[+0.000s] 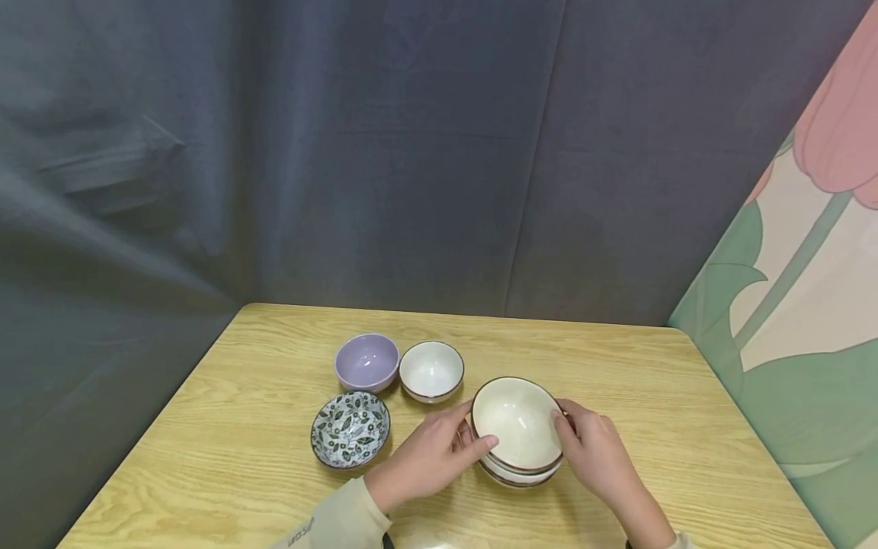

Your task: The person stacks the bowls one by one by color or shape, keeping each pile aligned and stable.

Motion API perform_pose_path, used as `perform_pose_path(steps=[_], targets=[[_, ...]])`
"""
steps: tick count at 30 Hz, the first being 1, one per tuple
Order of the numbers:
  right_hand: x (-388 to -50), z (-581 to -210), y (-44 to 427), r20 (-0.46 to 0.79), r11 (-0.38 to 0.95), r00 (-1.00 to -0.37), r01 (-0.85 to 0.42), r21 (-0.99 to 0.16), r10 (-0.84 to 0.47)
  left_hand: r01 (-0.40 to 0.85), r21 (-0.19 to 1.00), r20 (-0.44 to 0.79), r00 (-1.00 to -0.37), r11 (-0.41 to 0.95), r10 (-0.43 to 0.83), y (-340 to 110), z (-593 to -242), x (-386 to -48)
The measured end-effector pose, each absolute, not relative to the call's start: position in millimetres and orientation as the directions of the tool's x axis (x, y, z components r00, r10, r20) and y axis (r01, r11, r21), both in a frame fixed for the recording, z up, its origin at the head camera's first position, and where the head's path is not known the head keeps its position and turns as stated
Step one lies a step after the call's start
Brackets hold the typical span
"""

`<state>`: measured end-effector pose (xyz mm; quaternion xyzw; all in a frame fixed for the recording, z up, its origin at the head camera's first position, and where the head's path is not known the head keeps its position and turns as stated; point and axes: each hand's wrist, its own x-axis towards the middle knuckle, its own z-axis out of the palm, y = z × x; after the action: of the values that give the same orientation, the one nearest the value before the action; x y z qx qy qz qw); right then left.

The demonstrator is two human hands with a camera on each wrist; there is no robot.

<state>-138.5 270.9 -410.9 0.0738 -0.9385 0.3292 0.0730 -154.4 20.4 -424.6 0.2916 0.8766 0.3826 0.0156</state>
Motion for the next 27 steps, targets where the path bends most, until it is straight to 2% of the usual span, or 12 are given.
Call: perform_pose_path(steps=[5, 17, 27], targets=[[-137.8, -412.3, 270.5, 0.209, 0.791, -0.974, -0.192, -0.581, -0.083, 0.533, 0.634, 0.216, -0.818, 0.561, 0.533, 20.4, -424.4, -152.9], [-139.2, -414.2, 269.2, 0.21, 0.82, -0.973, -0.197, -0.538, -0.096, 0.511, 0.573, 0.193, -0.844, 0.641, 0.5, 23.4, -428.8, -148.5], [-139.2, -409.3, 269.5, 0.137, 0.817, -0.988, -0.138, -0.56, -0.073, 0.487, 0.586, 0.178, -0.857, 0.647, 0.484, 24.5, -427.7, -146.5]])
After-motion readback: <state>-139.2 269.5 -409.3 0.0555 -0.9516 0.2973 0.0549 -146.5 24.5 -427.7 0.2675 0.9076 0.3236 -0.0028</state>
